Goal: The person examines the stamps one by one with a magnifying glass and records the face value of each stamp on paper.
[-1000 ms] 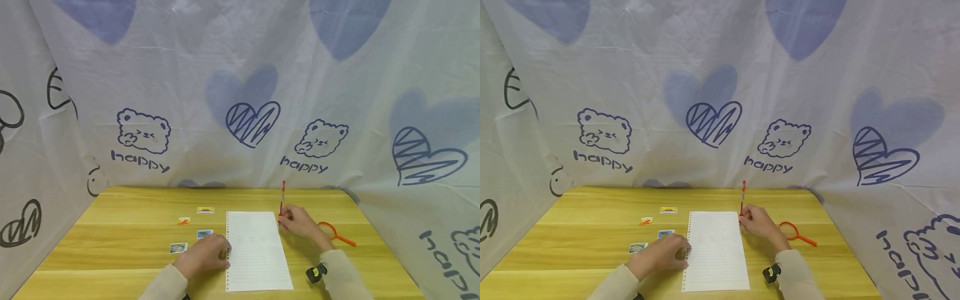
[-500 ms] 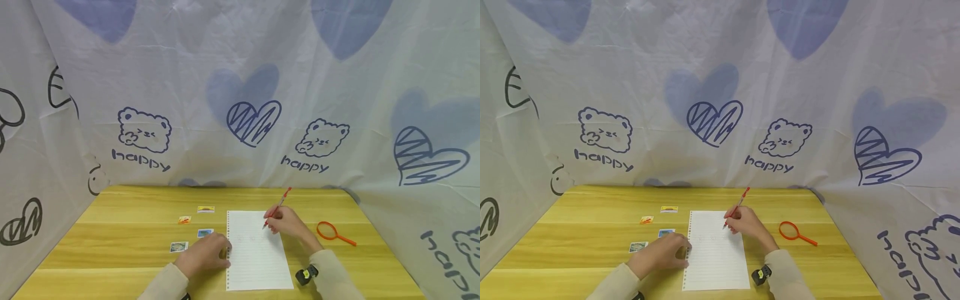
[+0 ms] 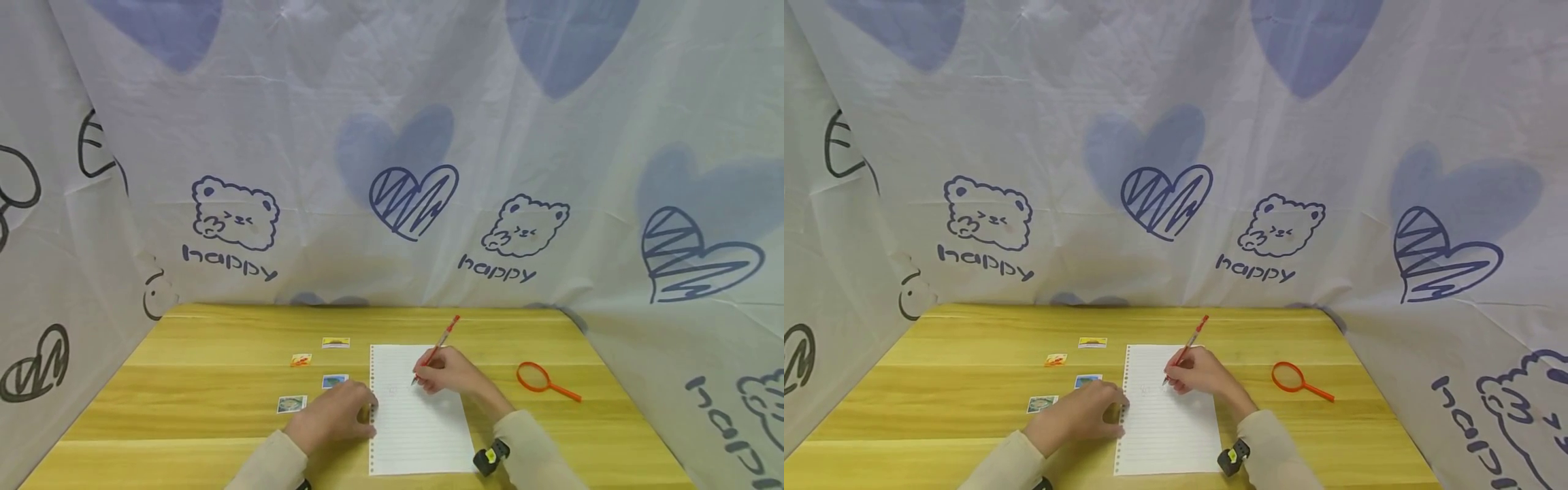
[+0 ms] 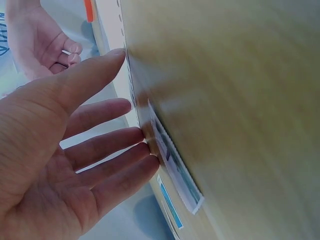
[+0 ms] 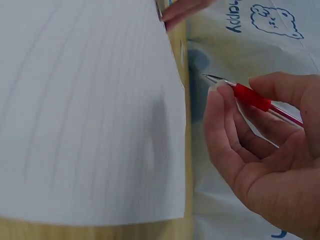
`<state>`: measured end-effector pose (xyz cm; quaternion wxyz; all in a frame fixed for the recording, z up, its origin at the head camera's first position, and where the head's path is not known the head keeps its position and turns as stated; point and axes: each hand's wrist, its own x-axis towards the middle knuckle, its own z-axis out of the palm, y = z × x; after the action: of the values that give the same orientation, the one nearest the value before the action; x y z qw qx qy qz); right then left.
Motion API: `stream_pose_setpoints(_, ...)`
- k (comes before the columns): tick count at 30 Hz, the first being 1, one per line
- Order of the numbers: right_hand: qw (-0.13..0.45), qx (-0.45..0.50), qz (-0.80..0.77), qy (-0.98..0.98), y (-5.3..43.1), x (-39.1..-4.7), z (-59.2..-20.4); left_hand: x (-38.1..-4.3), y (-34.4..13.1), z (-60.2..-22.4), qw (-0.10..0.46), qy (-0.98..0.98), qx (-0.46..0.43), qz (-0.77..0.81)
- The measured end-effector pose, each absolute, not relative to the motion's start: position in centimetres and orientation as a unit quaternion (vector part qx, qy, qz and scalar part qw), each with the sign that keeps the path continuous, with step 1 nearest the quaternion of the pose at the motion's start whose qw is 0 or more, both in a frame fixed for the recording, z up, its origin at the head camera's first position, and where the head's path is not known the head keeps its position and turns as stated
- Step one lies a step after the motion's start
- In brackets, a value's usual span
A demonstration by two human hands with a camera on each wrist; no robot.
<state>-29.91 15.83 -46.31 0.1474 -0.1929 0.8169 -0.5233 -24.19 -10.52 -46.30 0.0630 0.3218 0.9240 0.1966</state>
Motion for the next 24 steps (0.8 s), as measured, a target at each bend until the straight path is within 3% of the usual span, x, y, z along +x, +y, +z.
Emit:
stream_pose_setpoints(7, 0.118, -0.211, -0.507, 0.828, 14.5, -29.1, -46.7, -24.2, -10.5, -46.3, 0.061, 0.926, 0.319, 0.194)
stream_pose_setpoints(24, 0.120, -0.155, -0.508, 0.839, 12.0, -27.8, -48.1, -24.3, -10.6, -46.3, 0.063, 0.926, 0.319, 0.194)
